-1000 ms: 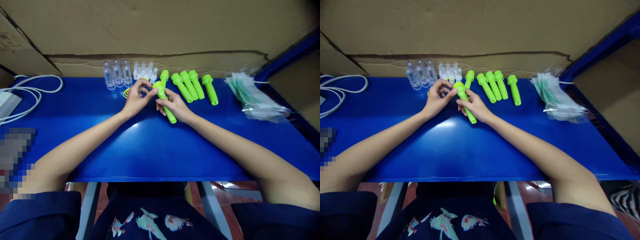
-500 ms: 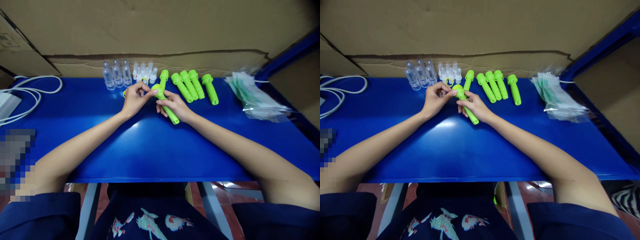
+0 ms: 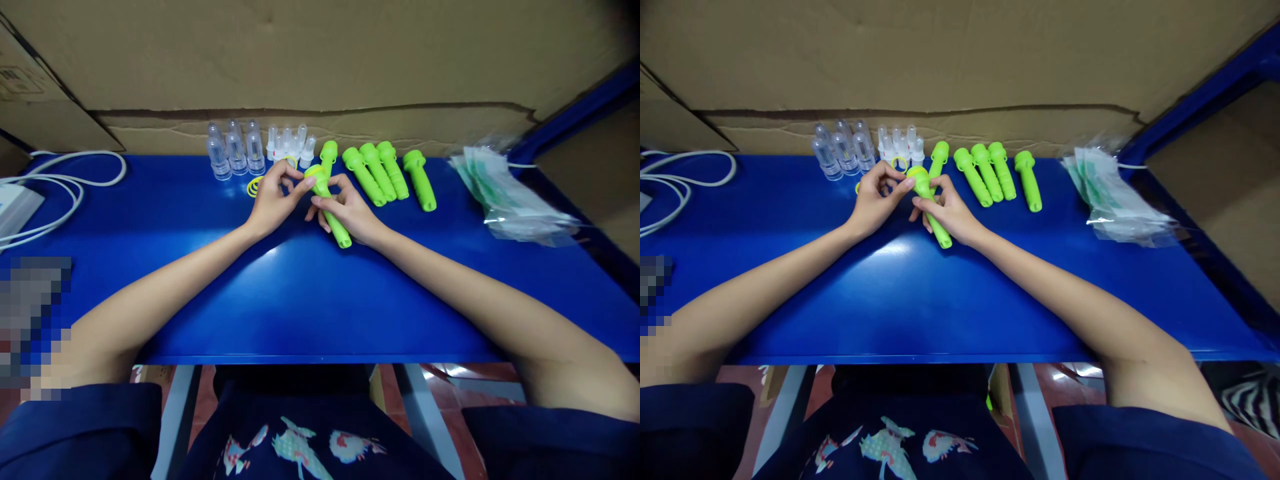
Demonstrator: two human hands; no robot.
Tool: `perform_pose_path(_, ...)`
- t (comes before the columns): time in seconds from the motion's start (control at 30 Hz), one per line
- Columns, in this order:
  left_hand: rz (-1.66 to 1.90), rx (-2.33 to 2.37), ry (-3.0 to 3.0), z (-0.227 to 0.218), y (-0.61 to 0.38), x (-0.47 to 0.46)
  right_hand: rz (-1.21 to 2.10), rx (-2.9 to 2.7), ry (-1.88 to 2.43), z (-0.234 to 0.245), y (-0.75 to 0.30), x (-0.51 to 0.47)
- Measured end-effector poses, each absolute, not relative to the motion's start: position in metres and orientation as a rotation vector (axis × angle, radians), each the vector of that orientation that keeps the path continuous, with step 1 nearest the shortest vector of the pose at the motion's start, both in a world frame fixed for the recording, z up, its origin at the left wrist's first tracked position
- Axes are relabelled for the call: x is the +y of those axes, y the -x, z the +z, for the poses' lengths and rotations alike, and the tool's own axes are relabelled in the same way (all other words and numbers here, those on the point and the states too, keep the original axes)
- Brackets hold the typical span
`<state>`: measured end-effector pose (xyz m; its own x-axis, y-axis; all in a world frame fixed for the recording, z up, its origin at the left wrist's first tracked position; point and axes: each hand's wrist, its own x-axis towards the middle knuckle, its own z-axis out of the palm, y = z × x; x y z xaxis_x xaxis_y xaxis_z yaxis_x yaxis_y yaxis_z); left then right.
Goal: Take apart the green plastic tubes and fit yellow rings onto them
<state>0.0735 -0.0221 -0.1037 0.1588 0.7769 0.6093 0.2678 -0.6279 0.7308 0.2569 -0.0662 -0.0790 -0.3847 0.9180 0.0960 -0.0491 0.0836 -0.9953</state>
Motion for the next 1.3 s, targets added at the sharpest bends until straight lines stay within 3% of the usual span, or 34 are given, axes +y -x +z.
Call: perform_pose_path(1.3,1.48,0.992,-2.272,-0.089,-0.059,-0.023,1.357,-1.568,0.904,-0.076,-0.262,-0.069)
